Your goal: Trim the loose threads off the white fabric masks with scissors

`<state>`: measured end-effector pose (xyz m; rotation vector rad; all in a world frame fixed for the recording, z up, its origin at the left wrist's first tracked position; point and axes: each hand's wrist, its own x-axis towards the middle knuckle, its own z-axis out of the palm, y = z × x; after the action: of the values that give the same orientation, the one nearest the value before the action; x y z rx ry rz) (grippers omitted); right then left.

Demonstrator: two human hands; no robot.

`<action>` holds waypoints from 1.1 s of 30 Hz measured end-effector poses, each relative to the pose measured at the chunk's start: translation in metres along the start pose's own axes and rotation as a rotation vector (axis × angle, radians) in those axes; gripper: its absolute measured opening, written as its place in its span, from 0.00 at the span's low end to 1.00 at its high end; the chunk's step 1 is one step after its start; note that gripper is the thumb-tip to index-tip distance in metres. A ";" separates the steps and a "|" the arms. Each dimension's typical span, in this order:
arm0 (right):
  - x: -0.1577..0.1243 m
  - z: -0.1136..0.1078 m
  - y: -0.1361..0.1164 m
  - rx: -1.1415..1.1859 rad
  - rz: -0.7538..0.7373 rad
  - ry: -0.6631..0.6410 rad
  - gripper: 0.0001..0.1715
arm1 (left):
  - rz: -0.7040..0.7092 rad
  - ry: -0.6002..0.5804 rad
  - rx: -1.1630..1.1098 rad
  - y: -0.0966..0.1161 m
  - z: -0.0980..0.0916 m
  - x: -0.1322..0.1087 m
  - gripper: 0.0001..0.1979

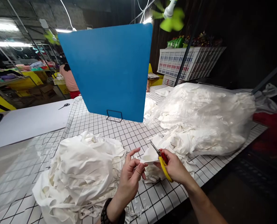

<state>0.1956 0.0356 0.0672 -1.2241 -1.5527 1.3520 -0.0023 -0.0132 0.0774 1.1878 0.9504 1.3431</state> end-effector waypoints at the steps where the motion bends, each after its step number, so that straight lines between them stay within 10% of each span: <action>1: -0.003 -0.002 0.003 0.008 0.019 -0.022 0.17 | -0.012 -0.028 -0.061 0.000 0.001 0.000 0.12; 6: -0.022 -0.018 0.001 -0.074 0.024 0.060 0.17 | -0.089 -0.123 -0.310 -0.005 0.007 0.002 0.11; 18: -0.058 -0.015 -0.047 -0.725 -0.065 -0.009 0.26 | -0.010 -0.179 0.219 -0.008 0.006 -0.006 0.12; 33: -0.057 -0.008 -0.052 -0.765 -0.077 -0.026 0.26 | 0.041 -0.226 0.273 0.002 0.007 -0.009 0.13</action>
<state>0.2090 -0.0170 0.1227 -1.5552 -2.2078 0.7213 0.0043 -0.0231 0.0790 1.5390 0.9693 1.1048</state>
